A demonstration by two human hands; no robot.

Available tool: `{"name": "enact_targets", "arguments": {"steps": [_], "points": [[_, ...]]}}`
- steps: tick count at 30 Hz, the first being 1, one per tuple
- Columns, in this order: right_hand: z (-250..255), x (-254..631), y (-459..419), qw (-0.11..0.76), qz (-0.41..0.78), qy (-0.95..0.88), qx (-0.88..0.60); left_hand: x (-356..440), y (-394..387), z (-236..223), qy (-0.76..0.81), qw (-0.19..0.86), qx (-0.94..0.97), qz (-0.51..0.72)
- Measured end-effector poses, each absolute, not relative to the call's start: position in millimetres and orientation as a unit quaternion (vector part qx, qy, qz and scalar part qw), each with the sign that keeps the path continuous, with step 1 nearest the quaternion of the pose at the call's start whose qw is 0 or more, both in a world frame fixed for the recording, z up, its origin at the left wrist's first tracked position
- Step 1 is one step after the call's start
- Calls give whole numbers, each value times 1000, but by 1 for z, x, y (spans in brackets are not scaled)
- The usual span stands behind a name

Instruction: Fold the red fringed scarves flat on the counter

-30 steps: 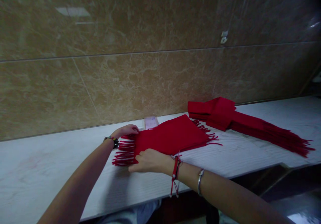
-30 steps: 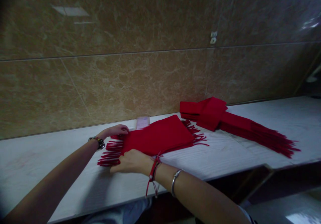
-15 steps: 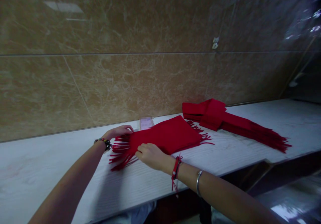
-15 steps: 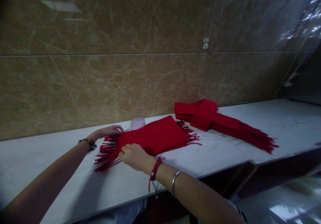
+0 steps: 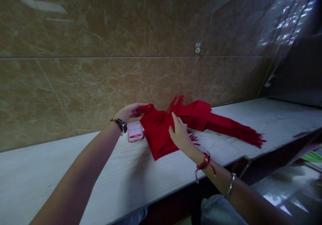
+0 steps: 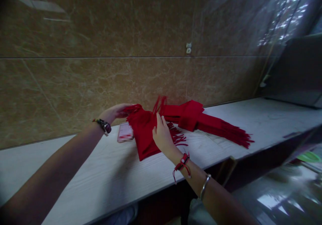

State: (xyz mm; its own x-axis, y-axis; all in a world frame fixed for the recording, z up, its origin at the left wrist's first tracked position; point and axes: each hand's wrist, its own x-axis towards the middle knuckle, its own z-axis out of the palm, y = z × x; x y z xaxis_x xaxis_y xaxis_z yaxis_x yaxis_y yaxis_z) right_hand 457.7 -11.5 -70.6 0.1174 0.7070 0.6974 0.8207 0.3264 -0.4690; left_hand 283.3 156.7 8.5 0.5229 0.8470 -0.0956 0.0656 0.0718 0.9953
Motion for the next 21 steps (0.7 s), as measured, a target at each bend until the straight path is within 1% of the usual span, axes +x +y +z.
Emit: {"name": "enact_targets", "arguments": {"steps": [2,4,6,9,13,15,17,19,21], "points": [[-83,473,-14,411,-26,-663,-625,313,156,-9,395,643,609,242],[-94,483,-19,329,0,-679,-656,332,150,-30,401,653,609,205],[-101,488,-26,261,8,-688,-678,341,141,-47,394,656,614,194],[-103,491,-35,208,-11,-692,-692,337,130,-64,356,627,660,210],[-93,495,-40,200,-61,-686,-697,326,125,-74,264,523,771,250],[-86,497,-36,220,-103,-675,-697,326,124,-79,252,435,818,279],[-79,498,-25,261,-142,-671,-680,327,121,-87,274,314,846,334],[-74,493,-8,298,-157,-696,-634,327,115,-97,316,198,841,393],[-71,485,14,296,-154,-756,-563,325,105,-108,353,128,823,426]]}}
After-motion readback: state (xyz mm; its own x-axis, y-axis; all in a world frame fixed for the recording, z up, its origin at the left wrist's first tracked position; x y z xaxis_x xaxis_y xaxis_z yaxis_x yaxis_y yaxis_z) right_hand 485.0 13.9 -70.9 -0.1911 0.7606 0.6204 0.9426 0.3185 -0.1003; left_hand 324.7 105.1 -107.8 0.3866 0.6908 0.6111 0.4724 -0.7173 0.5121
